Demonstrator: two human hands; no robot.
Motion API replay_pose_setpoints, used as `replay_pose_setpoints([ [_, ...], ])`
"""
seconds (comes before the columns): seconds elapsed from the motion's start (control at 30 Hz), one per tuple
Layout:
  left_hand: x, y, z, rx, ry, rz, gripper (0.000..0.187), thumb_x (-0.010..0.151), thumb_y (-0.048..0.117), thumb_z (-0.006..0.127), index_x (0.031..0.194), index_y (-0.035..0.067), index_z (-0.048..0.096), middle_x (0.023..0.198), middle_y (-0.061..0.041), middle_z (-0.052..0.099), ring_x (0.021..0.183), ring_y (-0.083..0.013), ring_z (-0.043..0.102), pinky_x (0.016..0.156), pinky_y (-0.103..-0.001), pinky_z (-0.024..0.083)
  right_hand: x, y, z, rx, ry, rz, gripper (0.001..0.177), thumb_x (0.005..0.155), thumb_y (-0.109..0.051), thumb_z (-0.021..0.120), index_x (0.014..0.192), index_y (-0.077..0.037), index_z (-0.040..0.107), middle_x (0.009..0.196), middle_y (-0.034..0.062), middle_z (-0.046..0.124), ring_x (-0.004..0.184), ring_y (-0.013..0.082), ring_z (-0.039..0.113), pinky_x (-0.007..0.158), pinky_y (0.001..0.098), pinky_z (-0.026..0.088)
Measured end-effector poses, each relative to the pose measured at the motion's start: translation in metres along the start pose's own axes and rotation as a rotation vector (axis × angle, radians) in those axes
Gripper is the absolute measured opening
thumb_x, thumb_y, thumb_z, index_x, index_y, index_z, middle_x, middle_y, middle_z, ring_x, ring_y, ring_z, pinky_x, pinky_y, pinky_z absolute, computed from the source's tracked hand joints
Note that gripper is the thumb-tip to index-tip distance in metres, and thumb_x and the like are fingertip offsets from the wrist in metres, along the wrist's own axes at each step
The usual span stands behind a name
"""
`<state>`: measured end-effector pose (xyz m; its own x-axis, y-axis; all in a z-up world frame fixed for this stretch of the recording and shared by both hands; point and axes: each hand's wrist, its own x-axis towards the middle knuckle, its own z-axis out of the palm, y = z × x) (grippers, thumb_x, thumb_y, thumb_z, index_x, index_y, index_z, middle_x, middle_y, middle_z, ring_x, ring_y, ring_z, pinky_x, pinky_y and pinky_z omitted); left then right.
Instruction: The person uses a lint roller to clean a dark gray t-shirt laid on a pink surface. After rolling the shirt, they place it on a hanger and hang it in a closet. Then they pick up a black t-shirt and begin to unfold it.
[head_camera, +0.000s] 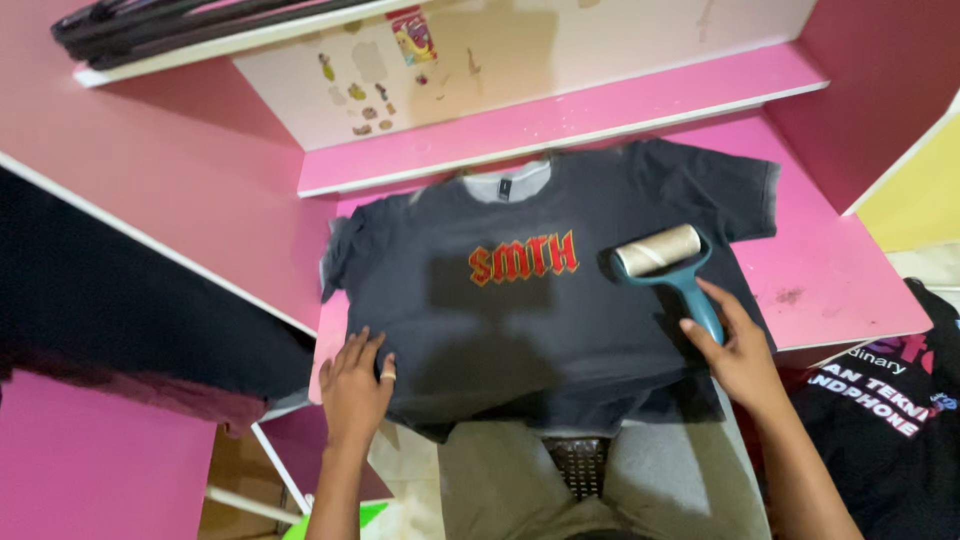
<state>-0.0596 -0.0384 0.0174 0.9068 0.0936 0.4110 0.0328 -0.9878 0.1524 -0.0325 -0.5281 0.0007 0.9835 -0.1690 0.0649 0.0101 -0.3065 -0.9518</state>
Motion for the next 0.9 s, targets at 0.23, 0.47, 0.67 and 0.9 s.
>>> replay_pose_setpoints([
  [0.23,0.048,0.038,0.01,-0.068,0.042,-0.011,0.038,0.095,0.037,0.065,0.124,0.013,0.07,0.133,-0.009,0.067,0.128,-0.0296,0.058,0.115,-0.053,0.036,0.012,-0.008,0.023,-0.056,0.016,-0.033,0.061,0.091,-0.021,0.072,0.15,-0.016,0.054,0.078,0.0072,0.061,0.061,0.0141,0.056,0.057,0.0305,0.048],
  [0.47,0.088,0.07,0.061,-0.109,-0.138,0.037,0.062,0.095,0.048,0.061,0.148,0.019,0.052,0.16,-0.014,0.039,0.151,-0.032,0.03,0.118,-0.063,0.015,0.057,-0.013,0.06,-0.12,-0.058,-0.339,0.043,0.1,-0.026,0.06,0.139,-0.006,0.057,0.082,0.0087,0.076,0.083,0.0215,0.073,0.087,0.0383,0.049],
  [0.67,0.068,0.06,0.065,-0.106,-0.166,0.095,0.062,0.096,0.05,0.057,0.149,0.018,0.051,0.162,-0.014,0.037,0.152,-0.0313,0.028,0.12,-0.063,0.015,0.017,-0.001,0.047,-0.148,-0.093,-0.312,0.041,0.1,-0.027,0.058,0.136,-0.006,0.059,0.087,0.0075,0.077,0.093,0.024,0.073,0.097,0.0403,0.047],
  [0.9,0.043,0.059,0.049,-0.081,-0.204,0.074,0.059,0.094,0.049,0.061,0.145,0.02,0.056,0.16,-0.012,0.042,0.149,-0.0306,0.034,0.12,-0.061,0.021,-0.034,-0.022,0.03,0.05,-0.189,-0.138,0.045,0.101,-0.024,0.056,0.142,-0.008,0.052,0.091,0.0102,0.077,0.109,0.02,0.072,0.101,0.0372,0.048],
])
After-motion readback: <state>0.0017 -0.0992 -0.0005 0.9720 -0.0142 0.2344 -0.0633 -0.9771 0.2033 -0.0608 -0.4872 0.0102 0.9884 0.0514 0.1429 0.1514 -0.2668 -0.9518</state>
